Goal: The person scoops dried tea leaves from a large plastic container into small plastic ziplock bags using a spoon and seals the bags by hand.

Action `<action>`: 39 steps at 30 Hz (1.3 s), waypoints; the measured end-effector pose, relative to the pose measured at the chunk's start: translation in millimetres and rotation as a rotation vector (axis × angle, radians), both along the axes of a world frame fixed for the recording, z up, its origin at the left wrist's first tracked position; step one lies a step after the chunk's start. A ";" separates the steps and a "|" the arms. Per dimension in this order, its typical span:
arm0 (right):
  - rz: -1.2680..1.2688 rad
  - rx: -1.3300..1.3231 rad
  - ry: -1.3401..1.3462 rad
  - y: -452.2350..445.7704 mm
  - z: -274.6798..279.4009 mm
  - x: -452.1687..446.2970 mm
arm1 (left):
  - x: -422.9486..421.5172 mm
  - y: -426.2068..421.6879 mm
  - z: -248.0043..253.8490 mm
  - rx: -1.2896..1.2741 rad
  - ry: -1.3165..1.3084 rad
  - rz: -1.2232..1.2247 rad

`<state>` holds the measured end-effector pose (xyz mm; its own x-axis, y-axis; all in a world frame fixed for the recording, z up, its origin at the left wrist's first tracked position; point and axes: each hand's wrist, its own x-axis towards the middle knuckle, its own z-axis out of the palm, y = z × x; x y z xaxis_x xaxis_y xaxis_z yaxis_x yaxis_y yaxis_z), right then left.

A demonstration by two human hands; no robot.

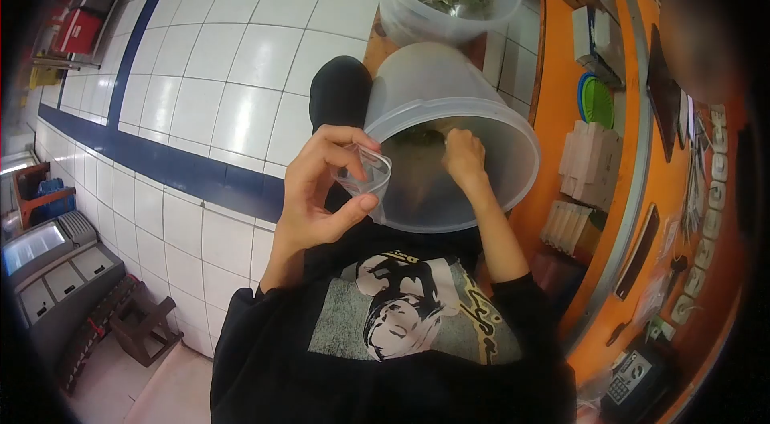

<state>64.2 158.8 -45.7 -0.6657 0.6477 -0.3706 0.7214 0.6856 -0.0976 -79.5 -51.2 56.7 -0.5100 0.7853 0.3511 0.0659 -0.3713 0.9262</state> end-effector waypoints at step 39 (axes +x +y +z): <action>-0.301 -0.135 0.103 -15.1 -25.4 4.1 | 6.5 -2.1 2.0 0.041 -0.018 0.067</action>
